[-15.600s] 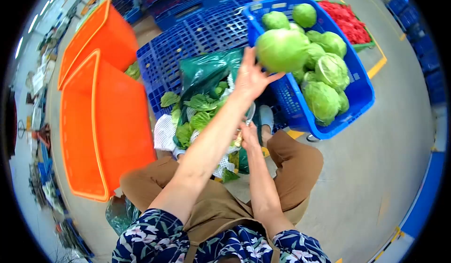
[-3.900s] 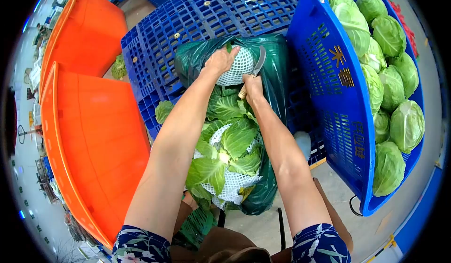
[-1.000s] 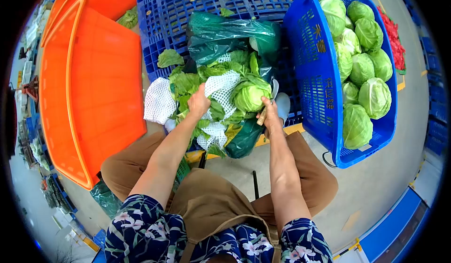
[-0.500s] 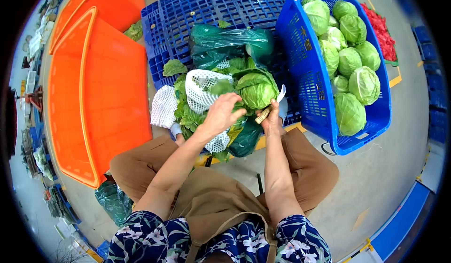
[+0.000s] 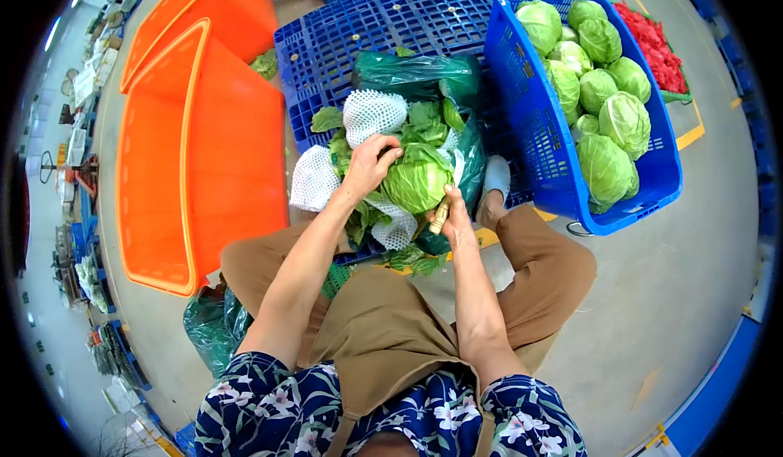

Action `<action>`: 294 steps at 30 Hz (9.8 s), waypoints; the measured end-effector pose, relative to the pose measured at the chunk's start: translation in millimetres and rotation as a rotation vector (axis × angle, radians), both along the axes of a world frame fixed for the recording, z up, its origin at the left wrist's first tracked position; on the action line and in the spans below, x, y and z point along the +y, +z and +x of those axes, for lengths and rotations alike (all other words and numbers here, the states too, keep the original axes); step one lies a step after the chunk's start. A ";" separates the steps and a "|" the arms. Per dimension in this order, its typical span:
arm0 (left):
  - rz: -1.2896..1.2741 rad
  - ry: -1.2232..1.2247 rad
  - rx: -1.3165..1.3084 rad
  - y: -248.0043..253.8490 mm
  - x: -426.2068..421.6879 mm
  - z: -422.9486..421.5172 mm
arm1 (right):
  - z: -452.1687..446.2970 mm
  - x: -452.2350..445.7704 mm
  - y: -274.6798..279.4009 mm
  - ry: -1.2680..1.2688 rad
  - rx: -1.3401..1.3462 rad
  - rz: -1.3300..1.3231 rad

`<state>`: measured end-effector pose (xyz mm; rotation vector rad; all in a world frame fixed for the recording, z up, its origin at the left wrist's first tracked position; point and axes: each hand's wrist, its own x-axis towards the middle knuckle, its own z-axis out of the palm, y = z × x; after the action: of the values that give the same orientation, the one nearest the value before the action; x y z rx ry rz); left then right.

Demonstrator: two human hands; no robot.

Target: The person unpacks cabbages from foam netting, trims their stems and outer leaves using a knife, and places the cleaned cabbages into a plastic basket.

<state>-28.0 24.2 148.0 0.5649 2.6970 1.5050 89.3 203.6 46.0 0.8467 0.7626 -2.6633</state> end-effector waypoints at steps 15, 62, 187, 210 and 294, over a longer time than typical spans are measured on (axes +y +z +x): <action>-0.209 0.465 -0.139 -61.9 -41.4 12.3 | -16.3 -32.7 -12.4 0.323 -0.147 0.333; -0.516 0.032 -0.650 -184.8 -17.0 38.3 | -66.0 -26.5 -102.6 1.208 -0.001 1.807; 1.535 -0.067 -0.830 31.1 -49.4 104.4 | 21.3 -30.4 193.3 0.340 0.538 0.473; 1.591 -0.031 -0.821 31.8 -68.9 104.3 | -37.6 -33.1 168.3 0.233 0.401 1.257; -0.152 0.053 0.202 111.9 7.8 134.6 | 39.8 -31.6 42.5 -0.174 0.264 -0.099</action>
<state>106.6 31.9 259.8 0.6769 2.9674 1.3039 129.1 172.0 88.5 0.5670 0.6318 -2.9807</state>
